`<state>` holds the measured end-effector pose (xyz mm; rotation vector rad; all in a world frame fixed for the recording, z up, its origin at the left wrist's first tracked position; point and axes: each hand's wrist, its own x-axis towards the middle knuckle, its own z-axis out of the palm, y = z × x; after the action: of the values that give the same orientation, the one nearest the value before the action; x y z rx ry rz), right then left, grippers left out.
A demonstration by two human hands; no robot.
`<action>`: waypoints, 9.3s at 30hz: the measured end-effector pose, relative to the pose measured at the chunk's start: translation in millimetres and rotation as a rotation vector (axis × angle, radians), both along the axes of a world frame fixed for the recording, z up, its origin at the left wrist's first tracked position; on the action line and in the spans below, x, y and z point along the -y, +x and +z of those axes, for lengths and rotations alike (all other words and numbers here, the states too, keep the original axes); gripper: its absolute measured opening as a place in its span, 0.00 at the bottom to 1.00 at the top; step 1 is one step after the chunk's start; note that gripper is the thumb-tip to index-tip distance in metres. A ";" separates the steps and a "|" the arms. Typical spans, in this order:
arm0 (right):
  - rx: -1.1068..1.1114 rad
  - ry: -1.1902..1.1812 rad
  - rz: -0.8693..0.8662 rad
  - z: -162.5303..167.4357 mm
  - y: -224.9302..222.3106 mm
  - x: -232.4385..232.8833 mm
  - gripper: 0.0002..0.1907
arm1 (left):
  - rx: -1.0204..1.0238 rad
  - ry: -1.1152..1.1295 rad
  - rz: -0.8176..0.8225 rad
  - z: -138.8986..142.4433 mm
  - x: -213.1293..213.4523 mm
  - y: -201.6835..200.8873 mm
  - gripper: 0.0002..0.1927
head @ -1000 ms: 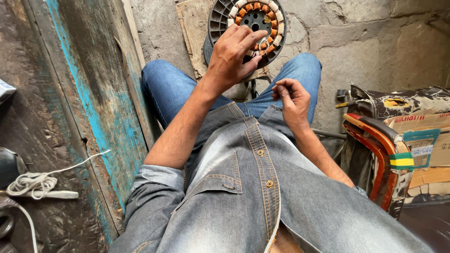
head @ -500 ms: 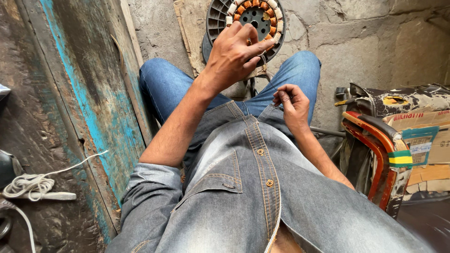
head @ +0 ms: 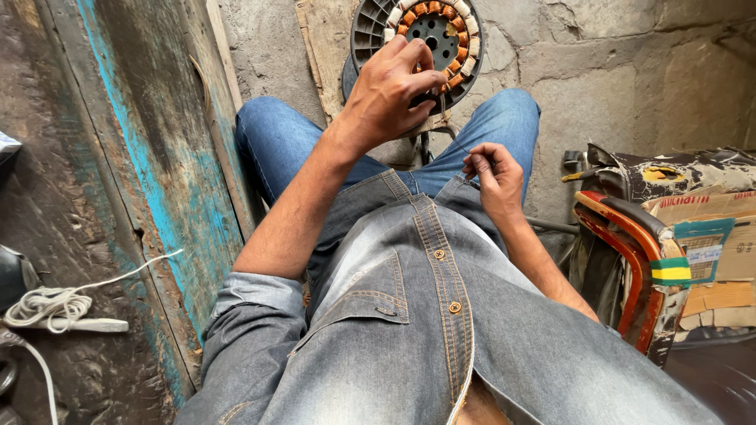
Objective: The person sits on the floor with an electric motor stator on their lap and ties white string around the copper windings, threading and tightening the cord slot by slot to secure the coils. At the end they reach toward a cluttered workbench beside them.
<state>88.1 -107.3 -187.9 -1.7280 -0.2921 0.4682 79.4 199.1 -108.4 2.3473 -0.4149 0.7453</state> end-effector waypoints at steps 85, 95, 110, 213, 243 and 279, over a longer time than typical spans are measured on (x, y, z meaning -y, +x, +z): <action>0.010 0.190 0.112 89.3 16.5 -83.4 0.16 | 0.028 -0.152 0.073 -11.6 53.8 -40.2 0.05; 0.025 0.303 0.067 100.8 32.8 -85.7 0.15 | 0.018 -0.293 0.120 -11.6 60.9 -38.5 0.05; 0.171 0.407 0.067 115.8 41.4 -94.5 0.15 | -0.001 -0.273 0.271 2.6 39.3 -22.3 0.08; 0.630 -0.371 0.496 144.2 86.7 -125.5 0.14 | 0.149 -0.038 0.262 -24.7 41.8 -25.7 0.08; 0.886 -0.464 0.257 125.5 73.7 -131.4 0.14 | 0.137 -0.161 0.224 -21.9 53.7 -41.3 0.10; 0.206 0.024 0.194 98.9 63.1 -118.6 0.16 | 0.145 -0.172 0.042 -3.3 70.7 -56.7 0.08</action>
<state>151.2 11.3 -89.0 -1.7344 -0.6144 0.4248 22.7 128.3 -111.7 2.1549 -0.3490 0.9368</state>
